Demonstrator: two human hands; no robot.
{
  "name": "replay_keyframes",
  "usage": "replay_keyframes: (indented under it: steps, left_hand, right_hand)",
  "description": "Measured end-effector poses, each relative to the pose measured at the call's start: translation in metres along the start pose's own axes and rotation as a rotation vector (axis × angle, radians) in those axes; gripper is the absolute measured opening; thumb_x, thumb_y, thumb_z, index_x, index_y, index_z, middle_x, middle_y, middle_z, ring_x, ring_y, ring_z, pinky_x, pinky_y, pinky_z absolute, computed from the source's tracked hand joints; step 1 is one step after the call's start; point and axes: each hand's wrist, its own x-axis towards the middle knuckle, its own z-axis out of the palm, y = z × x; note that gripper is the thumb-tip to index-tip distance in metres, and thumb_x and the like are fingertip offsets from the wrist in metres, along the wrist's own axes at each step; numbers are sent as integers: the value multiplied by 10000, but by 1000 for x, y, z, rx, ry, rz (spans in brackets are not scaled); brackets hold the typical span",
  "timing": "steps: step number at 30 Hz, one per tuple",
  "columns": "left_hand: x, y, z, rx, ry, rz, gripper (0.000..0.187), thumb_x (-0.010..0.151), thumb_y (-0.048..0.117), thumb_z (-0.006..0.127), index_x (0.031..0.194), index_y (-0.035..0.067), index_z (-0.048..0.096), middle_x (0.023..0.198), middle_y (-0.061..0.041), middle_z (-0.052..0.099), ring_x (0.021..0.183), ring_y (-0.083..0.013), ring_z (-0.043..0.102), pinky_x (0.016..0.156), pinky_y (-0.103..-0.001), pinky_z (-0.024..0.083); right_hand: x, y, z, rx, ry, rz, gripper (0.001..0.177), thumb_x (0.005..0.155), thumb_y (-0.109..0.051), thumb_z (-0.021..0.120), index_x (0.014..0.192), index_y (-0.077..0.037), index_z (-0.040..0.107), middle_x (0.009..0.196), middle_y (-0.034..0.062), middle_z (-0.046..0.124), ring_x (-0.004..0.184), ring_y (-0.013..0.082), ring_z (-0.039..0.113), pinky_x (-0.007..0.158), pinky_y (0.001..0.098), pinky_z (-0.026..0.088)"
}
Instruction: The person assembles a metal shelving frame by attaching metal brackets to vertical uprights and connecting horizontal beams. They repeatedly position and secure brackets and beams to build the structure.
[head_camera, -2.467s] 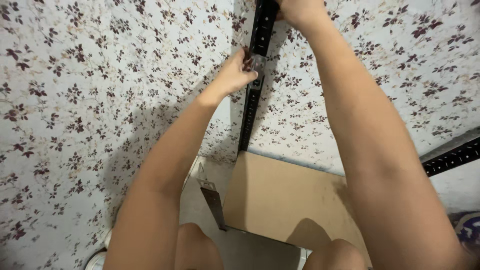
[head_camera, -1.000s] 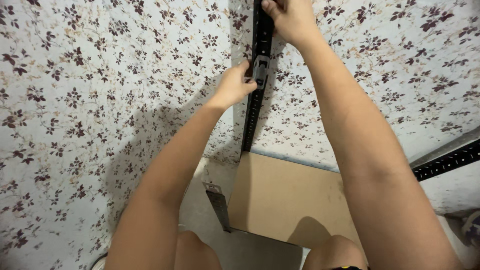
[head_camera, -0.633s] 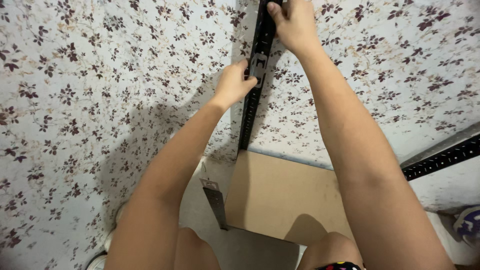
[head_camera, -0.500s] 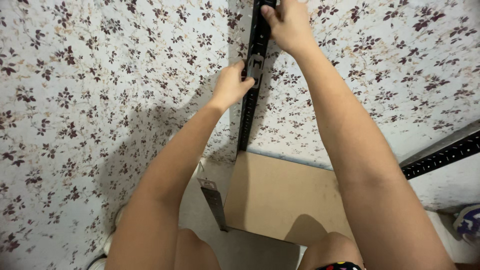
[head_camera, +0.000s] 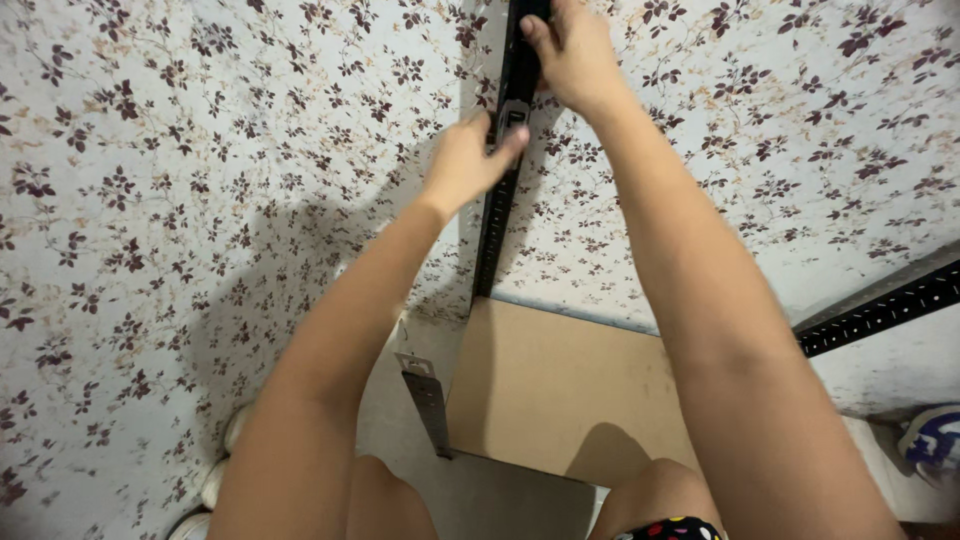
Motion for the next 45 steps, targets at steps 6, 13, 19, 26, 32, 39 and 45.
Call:
replay_keyframes:
  steps: [6,13,19,26,32,39,45]
  left_hand:
    - [51,4,-19,-192,190,257,690,1115,583,348,1245,-28,642,1053,-230,690,972,-400,676,844,-466,537]
    - [44,5,-22,-179,62,142,589,1084,544,376,1223,23,612,1021,-230,691,927,-424,693,810,-470,546]
    - [44,-3,-4,-87,143,158,466,1135,444,376,1192,16,551,1099,-272,662,1018,-505,622,848,-524,511]
    - [40,-6,-3,-144,161,208,435,1141,414,395,1236,15,540,1151,-272,644,1042,-501,610,872,-518,508]
    - [49,5,-30,92,144,303,351,1093,351,496,1178,26,599,1069,-269,632,976,-484,610,834,-519,491]
    - [59,14,-43,169,-178,31,356,1101,365,483,1140,22,572,923,-259,699,898,-469,668,789,-553,512]
    - [70,27,-51,227,-372,-161,528,1025,519,526,1262,55,607,1114,-292,669,1028,-496,631,871,-560,501]
  right_hand:
    - [-2,2,4,-34,86,-133,239,1066,-172,682,1187,4,573,956,238,719,852,413,705,740,444,551]
    - [-16,-11,3,35,98,-214,295,1077,-114,643,1350,-36,564,1036,231,730,931,423,723,812,424,572]
    - [-21,-20,6,12,104,-79,231,1067,-149,635,1273,-56,588,981,221,725,902,428,710,778,430,559]
    - [-23,-9,13,62,113,-87,171,1077,-162,623,1202,-45,608,958,184,735,837,367,716,763,410,560]
    - [-16,-12,18,285,95,123,265,1068,-245,693,992,8,669,790,164,692,599,164,547,590,355,473]
    - [-31,-17,5,-127,118,146,349,970,-363,785,884,-25,759,709,131,728,583,193,674,588,349,527]
    - [-31,-72,-28,-128,262,90,261,969,-293,756,1011,-37,772,843,170,758,716,305,732,661,395,560]
